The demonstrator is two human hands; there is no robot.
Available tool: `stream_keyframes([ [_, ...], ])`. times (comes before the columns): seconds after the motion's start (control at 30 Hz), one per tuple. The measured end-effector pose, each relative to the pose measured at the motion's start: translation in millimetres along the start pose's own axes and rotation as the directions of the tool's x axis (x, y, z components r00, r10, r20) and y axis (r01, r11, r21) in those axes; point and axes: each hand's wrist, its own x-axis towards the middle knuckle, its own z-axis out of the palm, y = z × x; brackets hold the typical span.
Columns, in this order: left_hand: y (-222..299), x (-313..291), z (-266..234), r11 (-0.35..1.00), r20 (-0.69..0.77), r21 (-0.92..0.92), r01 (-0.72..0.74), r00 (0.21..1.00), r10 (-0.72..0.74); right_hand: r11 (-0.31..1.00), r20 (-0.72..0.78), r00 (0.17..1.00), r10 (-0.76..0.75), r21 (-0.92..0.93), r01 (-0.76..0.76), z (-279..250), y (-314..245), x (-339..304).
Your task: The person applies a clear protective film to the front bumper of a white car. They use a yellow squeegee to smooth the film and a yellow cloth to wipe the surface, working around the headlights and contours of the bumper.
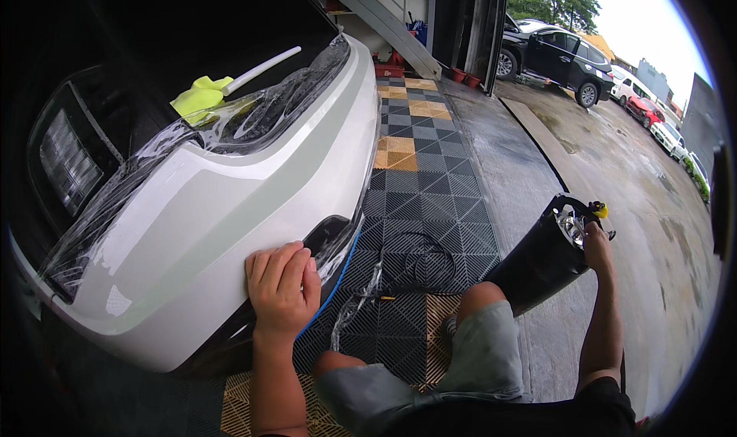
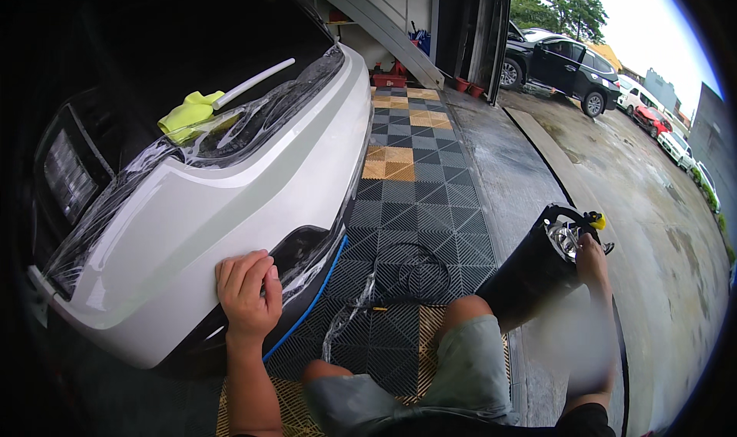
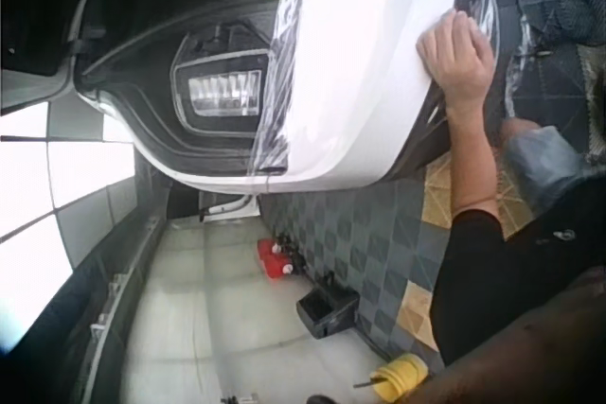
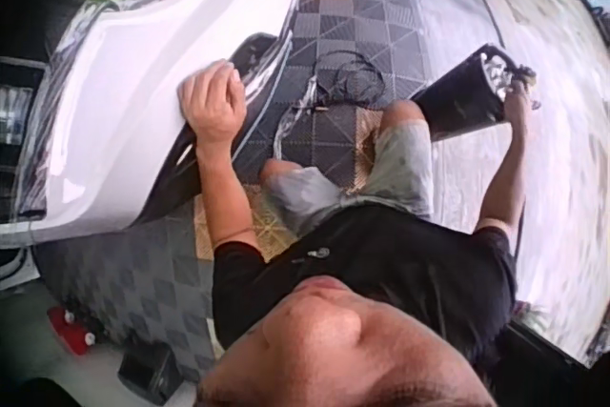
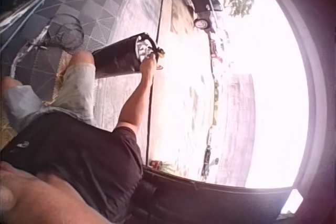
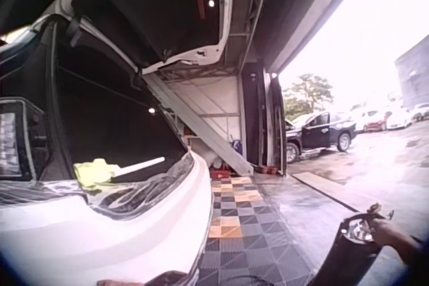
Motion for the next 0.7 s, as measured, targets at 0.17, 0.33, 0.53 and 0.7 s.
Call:
stream_keyframes([
  [0.17, 0.8, 0.0, -9.9, 1.0, -0.005, -0.012, 0.007, 1.0, -0.007, 0.997, 0.088, 0.996, -0.021, 0.078, 0.014, 0.0, -20.5, 14.9],
  [0.33, 23.4, -27.8, 23.2, 0.861, -0.011, -0.435, 0.263, 0.955, -0.297, 0.941, -0.253, 0.915, -0.314, -0.21, 0.265, -26.4, -30.3, 19.3],
  [0.53, 68.7, -99.9, 88.2, -0.236, 0.466, -0.735, 0.636, 0.22, -0.857, 0.644, 0.062, 0.823, -0.565, 0.657, 0.393, 93.5, -221.1, 25.0],
  [0.7, 73.7, -103.3, 122.0, -0.339, 0.418, -0.798, 0.498, 0.053, -0.907, 0.66, 0.46, 0.476, -0.749, 0.58, 0.477, 361.2, -246.6, 31.8],
])
